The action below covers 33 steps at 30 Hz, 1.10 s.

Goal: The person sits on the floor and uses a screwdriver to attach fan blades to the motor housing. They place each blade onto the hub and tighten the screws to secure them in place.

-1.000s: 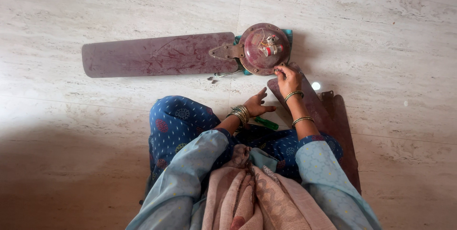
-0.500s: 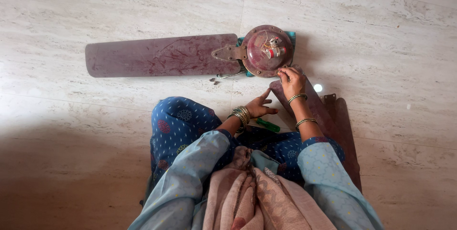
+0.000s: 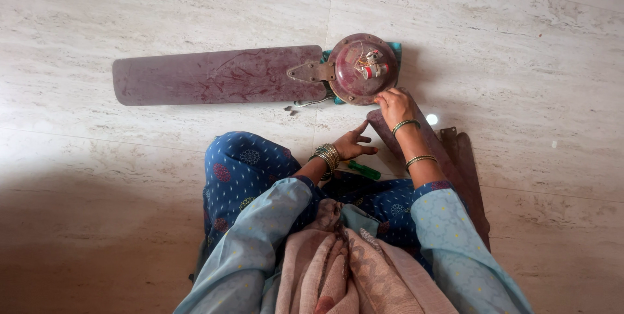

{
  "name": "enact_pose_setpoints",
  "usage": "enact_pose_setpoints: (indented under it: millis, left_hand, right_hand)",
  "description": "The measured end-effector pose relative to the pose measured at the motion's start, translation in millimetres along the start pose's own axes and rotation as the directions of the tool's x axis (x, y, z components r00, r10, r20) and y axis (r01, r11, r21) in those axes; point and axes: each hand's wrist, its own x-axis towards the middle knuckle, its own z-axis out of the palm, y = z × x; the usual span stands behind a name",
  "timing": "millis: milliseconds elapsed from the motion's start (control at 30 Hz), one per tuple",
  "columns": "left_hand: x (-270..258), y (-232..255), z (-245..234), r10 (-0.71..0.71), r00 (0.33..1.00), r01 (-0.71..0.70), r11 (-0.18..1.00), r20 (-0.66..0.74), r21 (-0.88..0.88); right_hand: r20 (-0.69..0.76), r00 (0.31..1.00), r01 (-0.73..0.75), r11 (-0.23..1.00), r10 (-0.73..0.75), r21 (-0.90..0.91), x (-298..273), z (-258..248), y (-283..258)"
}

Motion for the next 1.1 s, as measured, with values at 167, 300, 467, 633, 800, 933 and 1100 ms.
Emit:
enact_pose_setpoints:
  millis: [167,300,467,633,800,933,1100]
  left_hand:
    - [-0.2,1.1,-1.4,0.006,1.000,-0.006,1.000,-0.002,0.025]
    - [-1.6,1.5,-1.4,-0.011,1.000,0.011,1.000,0.000,0.005]
    - [-0.1,4.6,-5.5,0.003,1.000,-0.003,0.999,0.005,0.037]
    - [-0.6,0.2,-0.7,0.008,1.000,-0.008,1.000,-0.004,0.029]
    - [-2.0,2.4,-4.3,0.003,1.000,-0.003,1.000,0.007,-0.003]
    - [-0.7,-3.2,-0.4,0.002,1.000,-0.002,1.000,-0.009,0.023]
    - [1.2,-2.5,-3.4,0.033,0.999,-0.033,0.998,-0.012,0.051]
  right_hand:
    - [0.078,0.997,0.011,0.999,-0.008,-0.047,4.8,-6.7,-4.1]
    - [0.085,0.995,-0.048,0.995,0.055,-0.087,6.1,-6.0,-5.9]
    - [-0.022,1.000,-0.019,0.995,0.021,0.101,6.3,-6.7,0.2]
    - [0.055,0.998,-0.018,1.000,0.018,-0.006,1.9,-0.1,1.6]
    - [0.010,1.000,-0.015,0.990,0.014,0.143,0.2,-4.8,-0.6]
    - [-0.011,0.999,-0.046,0.993,0.048,0.108,-4.9,-4.3,-4.1]
    - [-0.031,0.996,-0.080,0.987,0.086,0.142,-2.1,-5.4,-9.0]
